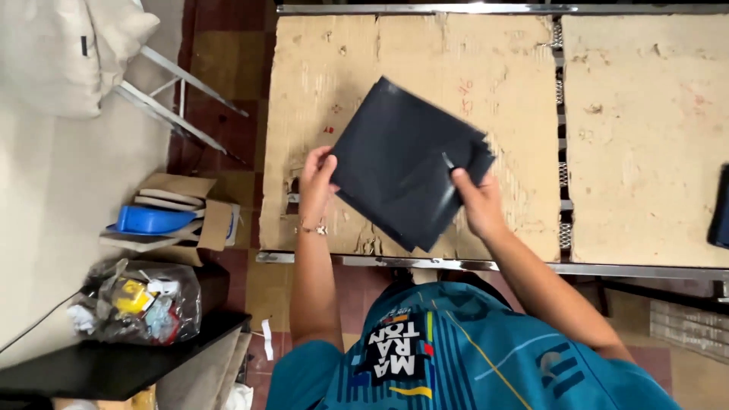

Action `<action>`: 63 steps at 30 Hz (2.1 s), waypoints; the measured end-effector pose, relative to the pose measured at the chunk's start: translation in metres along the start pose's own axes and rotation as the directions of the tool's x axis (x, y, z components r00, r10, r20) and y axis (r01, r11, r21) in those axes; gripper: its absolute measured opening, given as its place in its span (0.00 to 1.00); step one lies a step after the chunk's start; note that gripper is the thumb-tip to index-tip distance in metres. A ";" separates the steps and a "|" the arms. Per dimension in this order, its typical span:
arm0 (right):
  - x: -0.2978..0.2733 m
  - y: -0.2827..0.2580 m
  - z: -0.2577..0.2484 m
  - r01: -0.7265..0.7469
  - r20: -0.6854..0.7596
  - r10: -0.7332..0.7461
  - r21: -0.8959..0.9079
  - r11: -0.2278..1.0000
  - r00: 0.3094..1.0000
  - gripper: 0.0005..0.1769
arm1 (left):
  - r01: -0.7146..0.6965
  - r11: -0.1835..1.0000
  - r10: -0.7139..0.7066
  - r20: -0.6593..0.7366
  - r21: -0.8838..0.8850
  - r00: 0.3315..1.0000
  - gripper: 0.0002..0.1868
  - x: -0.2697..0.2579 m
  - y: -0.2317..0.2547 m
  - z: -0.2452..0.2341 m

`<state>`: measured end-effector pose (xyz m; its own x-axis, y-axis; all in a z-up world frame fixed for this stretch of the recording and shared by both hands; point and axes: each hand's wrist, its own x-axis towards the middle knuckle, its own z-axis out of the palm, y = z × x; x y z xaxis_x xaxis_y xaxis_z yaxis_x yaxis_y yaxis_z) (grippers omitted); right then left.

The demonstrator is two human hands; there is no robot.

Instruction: Folding and stacking plastic bags from a production line into a storage crate.

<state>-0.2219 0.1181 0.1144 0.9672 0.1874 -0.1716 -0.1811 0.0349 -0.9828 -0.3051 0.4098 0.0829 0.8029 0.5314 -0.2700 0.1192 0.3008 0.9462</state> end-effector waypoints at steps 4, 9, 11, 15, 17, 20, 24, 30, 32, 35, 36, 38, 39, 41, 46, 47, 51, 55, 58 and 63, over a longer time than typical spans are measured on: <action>-0.008 0.036 0.018 -0.110 0.008 0.110 0.020 0.994 0.994 0.07 | -0.121 0.938 0.181 -0.162 0.325 0.970 0.10 0.028 -0.041 -0.014; -0.021 0.003 0.011 -0.062 -0.027 0.056 -0.544 0.837 0.998 0.35 | -0.201 0.447 0.492 -0.051 0.872 0.869 0.12 0.018 -0.051 -0.004; -0.019 0.028 0.001 0.244 0.128 -0.221 -0.719 0.650 0.967 0.41 | -0.216 0.239 0.571 0.043 0.947 0.820 0.20 0.013 -0.051 0.014; -0.023 0.065 0.035 0.846 0.736 -0.462 -0.529 0.065 0.496 0.45 | -0.338 -0.063 0.496 0.323 0.939 0.806 0.39 -0.007 -0.031 0.069; -0.028 0.075 0.033 0.856 0.790 -0.380 -0.517 0.011 0.481 0.46 | -0.330 -0.082 0.450 0.330 0.940 0.830 0.41 -0.007 -0.042 0.072; -0.023 0.079 0.031 0.875 0.847 -0.273 -0.482 -0.036 0.456 0.50 | -0.310 -0.110 0.374 0.328 0.944 0.868 0.42 0.001 -0.044 0.074; -0.021 0.088 0.023 0.904 0.873 -0.267 -0.427 -0.010 0.409 0.56 | -0.273 -0.065 0.304 0.279 0.960 0.911 0.41 0.001 -0.038 0.080; -0.020 0.078 0.019 0.803 0.778 -0.312 -0.379 0.460 0.546 0.51 | 0.008 0.235 0.163 -0.047 0.972 0.986 0.46 0.095 -0.064 0.050; -0.016 0.076 0.017 0.749 0.670 -0.367 -0.456 0.482 0.645 0.46 | -0.059 0.190 0.058 0.049 0.980 0.997 0.45 0.141 -0.076 0.032; -0.010 0.076 0.003 0.693 0.507 -0.473 -0.561 0.453 0.720 0.42 | -0.103 0.209 -0.105 0.127 0.972 0.986 0.38 0.148 -0.055 0.040; -0.007 0.075 -0.004 0.676 0.444 -0.531 -0.617 0.404 0.722 0.44 | -0.098 0.262 -0.168 0.145 0.960 0.975 0.32 0.140 -0.041 0.049; -0.007 0.048 -0.027 0.612 0.413 -0.478 -0.679 0.406 0.775 0.45 | -0.239 0.362 -0.099 0.292 0.901 0.951 0.22 0.099 -0.009 0.078; -0.007 0.035 -0.040 0.555 0.393 -0.417 -0.727 0.405 0.819 0.48 | -0.357 0.456 -0.016 0.408 0.816 0.913 0.15 0.078 0.006 0.092; -0.010 0.013 -0.065 0.550 0.356 -0.444 -0.699 0.458 0.822 0.51 | -0.469 0.501 0.042 0.521 0.727 0.853 0.15 0.035 0.033 0.122; -0.044 -0.026 -0.142 0.482 0.305 -0.375 -0.601 0.637 0.876 0.43 | -0.690 0.644 0.240 0.768 0.331 0.593 0.18 -0.058 0.072 0.210; -0.055 -0.033 -0.163 0.508 0.278 -0.432 -0.584 0.634 0.858 0.34 | -0.746 0.620 0.297 0.808 0.243 0.509 0.17 -0.073 0.076 0.234; -0.097 -0.064 -0.264 0.511 0.225 -0.475 -0.563 0.650 0.851 0.25 | -0.889 0.446 0.415 0.857 0.100 0.304 0.19 -0.123 0.058 0.332; -0.160 -0.119 -0.416 0.456 0.195 -0.420 -0.524 0.720 0.886 0.22 | -0.799 0.592 0.393 0.827 0.107 0.402 0.25 -0.172 0.004 0.435; -0.208 -0.130 -0.528 0.337 0.195 -0.282 -0.366 0.867 0.939 0.19 | -0.549 0.824 0.261 0.767 0.138 0.586 0.27 -0.207 -0.026 0.528; -0.251 -0.108 -0.669 0.231 -0.458 -0.408 -0.393 0.890 0.790 0.18 | -0.559 0.828 0.296 0.881 -0.045 0.368 0.25 -0.285 -0.044 0.720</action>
<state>-0.3253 -0.5894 0.2187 0.9196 -0.3154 0.2342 0.1328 -0.3115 -0.9409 -0.1187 -0.3254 0.2469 0.8458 -0.4130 0.3378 -0.3760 -0.0122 0.9265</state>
